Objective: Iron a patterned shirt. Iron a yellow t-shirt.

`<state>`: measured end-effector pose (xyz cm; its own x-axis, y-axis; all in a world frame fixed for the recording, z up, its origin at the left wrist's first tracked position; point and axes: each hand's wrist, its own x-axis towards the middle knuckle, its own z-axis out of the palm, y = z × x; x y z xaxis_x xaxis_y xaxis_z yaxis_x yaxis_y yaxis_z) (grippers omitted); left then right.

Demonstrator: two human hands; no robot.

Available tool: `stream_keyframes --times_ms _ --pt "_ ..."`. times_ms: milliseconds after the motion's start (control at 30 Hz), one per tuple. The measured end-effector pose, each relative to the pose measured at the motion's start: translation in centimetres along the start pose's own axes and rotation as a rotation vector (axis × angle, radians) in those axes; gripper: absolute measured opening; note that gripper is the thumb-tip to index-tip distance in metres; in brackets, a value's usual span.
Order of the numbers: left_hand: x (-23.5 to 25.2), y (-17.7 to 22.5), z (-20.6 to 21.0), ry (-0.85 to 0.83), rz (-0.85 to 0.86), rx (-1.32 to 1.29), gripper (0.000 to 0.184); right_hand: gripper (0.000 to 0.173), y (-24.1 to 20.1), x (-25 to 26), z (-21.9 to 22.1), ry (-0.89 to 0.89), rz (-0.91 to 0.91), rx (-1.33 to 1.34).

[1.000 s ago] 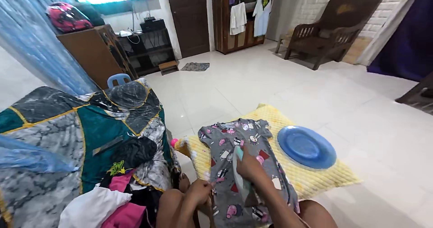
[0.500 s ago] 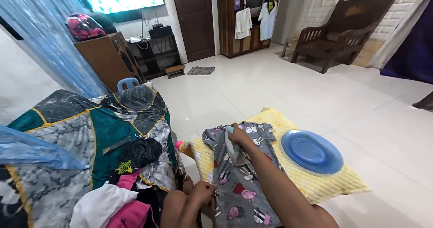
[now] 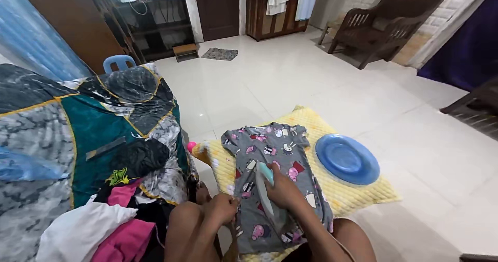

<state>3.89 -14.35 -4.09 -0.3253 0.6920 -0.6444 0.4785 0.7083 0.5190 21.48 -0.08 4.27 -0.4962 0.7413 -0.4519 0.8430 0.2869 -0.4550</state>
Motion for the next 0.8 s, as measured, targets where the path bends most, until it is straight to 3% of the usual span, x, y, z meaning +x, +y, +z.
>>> stream_keyframes --times_ms 333,467,667,800 --pt "0.1 -0.4 -0.1 -0.008 0.033 0.083 0.052 0.078 -8.5 13.7 -3.0 0.067 -0.073 -0.030" --pt "0.3 -0.8 0.1 0.005 0.025 0.046 0.055 0.084 -9.7 15.4 -3.3 0.076 -0.058 -0.043" --pt "0.7 -1.0 0.5 0.046 0.028 0.031 0.054 0.096 -6.3 8.5 -1.5 0.047 -0.004 -0.020" --pt "0.6 -1.0 0.6 0.063 0.023 0.040 0.054 0.091 -3.1 0.6 0.8 0.000 0.057 -0.016"
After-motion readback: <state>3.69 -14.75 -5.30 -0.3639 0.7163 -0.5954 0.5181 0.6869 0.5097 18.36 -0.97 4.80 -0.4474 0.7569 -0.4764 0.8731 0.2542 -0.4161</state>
